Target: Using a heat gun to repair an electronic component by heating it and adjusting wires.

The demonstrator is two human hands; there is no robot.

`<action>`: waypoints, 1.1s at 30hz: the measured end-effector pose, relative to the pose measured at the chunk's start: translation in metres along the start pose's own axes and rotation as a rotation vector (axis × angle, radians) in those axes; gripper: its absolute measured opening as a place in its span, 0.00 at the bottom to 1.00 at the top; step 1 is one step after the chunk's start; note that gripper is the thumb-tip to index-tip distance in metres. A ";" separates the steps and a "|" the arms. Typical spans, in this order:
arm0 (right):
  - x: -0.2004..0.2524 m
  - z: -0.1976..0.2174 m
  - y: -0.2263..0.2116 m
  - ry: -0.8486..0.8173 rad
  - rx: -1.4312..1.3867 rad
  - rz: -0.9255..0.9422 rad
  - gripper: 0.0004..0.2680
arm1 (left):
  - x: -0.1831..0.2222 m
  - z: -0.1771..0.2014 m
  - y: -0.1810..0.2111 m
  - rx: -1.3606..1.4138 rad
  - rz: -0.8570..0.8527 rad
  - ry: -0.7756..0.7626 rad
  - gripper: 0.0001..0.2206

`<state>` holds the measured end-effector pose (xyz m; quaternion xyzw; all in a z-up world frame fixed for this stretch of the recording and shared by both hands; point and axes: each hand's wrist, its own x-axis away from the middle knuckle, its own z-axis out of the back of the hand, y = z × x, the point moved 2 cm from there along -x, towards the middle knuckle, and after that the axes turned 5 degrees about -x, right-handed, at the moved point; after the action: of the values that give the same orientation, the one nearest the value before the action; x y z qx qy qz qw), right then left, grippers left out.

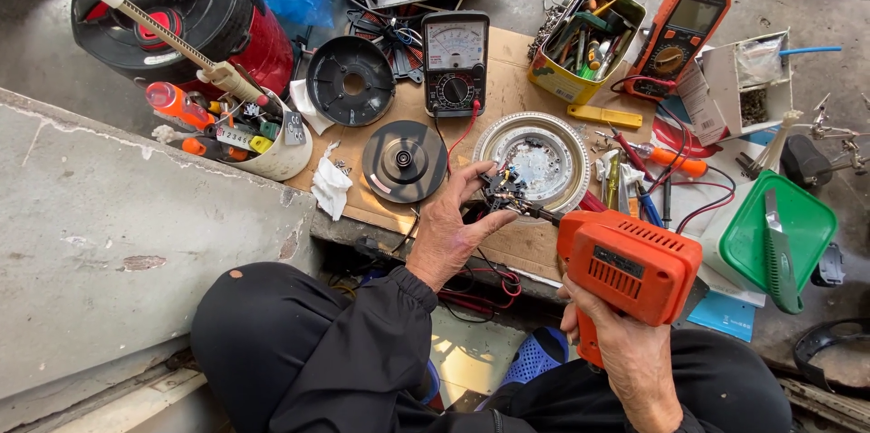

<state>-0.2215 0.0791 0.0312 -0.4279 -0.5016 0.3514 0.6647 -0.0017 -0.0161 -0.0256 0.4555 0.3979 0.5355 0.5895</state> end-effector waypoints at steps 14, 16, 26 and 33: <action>-0.002 -0.001 0.004 0.008 0.028 -0.047 0.07 | 0.000 -0.001 -0.003 0.002 0.001 0.009 0.30; -0.002 -0.001 0.004 0.010 0.030 -0.059 0.07 | 0.000 -0.001 -0.004 0.003 0.007 -0.001 0.30; -0.003 -0.004 0.000 0.007 0.015 -0.055 0.08 | 0.000 -0.003 -0.008 -0.022 -0.003 0.000 0.30; -0.003 -0.005 0.000 0.005 0.021 -0.108 0.07 | 0.000 -0.004 -0.011 -0.005 0.006 0.002 0.30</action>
<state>-0.2169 0.0755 0.0291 -0.3941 -0.5186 0.3190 0.6885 -0.0029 -0.0155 -0.0370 0.4549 0.3956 0.5387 0.5885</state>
